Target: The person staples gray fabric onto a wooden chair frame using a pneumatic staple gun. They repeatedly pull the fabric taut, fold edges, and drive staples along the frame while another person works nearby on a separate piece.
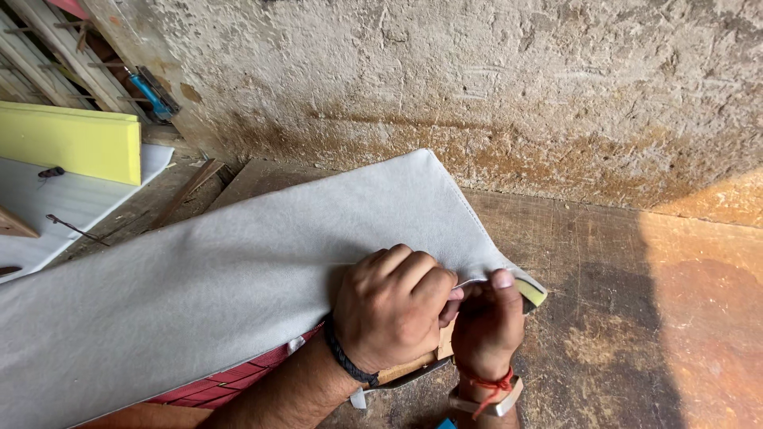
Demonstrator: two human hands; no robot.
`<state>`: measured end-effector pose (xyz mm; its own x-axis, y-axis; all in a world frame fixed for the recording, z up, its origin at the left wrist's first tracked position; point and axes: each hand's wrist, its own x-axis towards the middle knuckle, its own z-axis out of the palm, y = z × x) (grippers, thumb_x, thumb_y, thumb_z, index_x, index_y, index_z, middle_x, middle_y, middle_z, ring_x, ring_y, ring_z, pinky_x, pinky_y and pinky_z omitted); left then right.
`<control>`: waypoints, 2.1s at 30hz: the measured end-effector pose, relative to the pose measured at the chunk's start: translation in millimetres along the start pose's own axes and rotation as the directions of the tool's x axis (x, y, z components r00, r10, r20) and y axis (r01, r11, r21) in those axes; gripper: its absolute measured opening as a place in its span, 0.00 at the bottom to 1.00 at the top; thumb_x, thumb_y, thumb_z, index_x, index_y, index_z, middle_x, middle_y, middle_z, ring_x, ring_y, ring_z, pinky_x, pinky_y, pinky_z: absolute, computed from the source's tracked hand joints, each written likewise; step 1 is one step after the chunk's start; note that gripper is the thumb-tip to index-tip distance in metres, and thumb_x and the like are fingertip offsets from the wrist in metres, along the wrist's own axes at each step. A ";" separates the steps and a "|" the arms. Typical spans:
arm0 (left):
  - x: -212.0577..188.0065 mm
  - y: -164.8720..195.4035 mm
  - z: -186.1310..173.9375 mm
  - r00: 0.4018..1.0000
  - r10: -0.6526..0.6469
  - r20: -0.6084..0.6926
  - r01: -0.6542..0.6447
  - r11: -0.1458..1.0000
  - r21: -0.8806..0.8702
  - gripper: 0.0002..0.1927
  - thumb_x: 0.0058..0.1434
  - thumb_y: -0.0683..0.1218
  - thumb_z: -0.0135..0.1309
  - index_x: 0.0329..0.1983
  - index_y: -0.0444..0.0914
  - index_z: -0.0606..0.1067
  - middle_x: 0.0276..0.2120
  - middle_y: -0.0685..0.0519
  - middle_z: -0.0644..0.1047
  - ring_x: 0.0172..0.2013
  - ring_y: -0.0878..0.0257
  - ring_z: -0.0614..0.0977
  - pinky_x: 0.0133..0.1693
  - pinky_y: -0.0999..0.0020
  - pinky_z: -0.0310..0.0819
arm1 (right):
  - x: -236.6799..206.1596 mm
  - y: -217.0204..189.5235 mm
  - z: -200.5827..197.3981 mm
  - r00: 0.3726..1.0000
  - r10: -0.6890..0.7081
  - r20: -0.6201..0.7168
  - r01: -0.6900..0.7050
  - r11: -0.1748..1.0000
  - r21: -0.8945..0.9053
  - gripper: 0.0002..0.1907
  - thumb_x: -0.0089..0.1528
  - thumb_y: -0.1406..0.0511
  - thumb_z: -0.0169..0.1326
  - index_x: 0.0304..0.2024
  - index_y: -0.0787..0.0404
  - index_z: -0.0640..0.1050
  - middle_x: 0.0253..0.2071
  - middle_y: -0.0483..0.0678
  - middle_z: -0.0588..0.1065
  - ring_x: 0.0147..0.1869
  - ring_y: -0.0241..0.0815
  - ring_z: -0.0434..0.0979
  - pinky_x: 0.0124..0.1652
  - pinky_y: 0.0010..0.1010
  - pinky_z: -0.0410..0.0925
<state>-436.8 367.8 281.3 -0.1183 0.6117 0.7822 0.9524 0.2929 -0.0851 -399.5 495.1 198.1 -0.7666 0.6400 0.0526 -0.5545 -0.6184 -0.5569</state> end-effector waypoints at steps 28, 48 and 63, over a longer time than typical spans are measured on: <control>117.6 -123.3 -26.2 0.636 -0.491 0.595 0.473 0.858 0.201 0.24 0.61 0.68 0.51 0.42 0.48 0.83 0.39 0.50 0.85 0.41 0.56 0.86 0.49 0.54 0.78 | -1.0 24.0 10.9 0.922 -0.388 -0.023 0.387 0.921 -0.039 0.16 0.69 0.64 0.55 0.27 0.63 0.73 0.15 0.44 0.69 0.13 0.31 0.65 0.11 0.26 0.58; 55.4 -55.1 46.3 0.754 0.110 0.648 -0.023 0.990 -0.141 0.24 0.71 0.62 0.35 0.56 0.42 0.69 0.62 0.41 0.66 0.69 0.45 0.58 0.67 0.35 0.34 | -0.4 24.7 -6.4 0.905 -0.405 0.130 0.413 0.909 -0.047 0.13 0.70 0.64 0.50 0.34 0.67 0.73 0.20 0.48 0.71 0.16 0.33 0.67 0.15 0.24 0.61; 66.5 -20.0 35.2 0.587 -0.005 0.810 0.036 0.999 -0.020 0.29 0.60 0.60 0.52 0.58 0.39 0.63 0.59 0.41 0.63 0.69 0.47 0.56 0.68 0.34 0.30 | -29.6 15.9 -88.8 0.977 0.046 0.210 0.029 0.939 -0.344 0.13 0.67 0.62 0.48 0.38 0.68 0.76 0.26 0.47 0.75 0.20 0.38 0.73 0.19 0.29 0.68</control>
<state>-473.6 428.4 313.3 -0.3017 0.9525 -0.0405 0.9529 0.2999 -0.0442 -356.9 506.8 114.1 -0.8423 0.5008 0.1993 -0.4316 -0.4052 -0.8060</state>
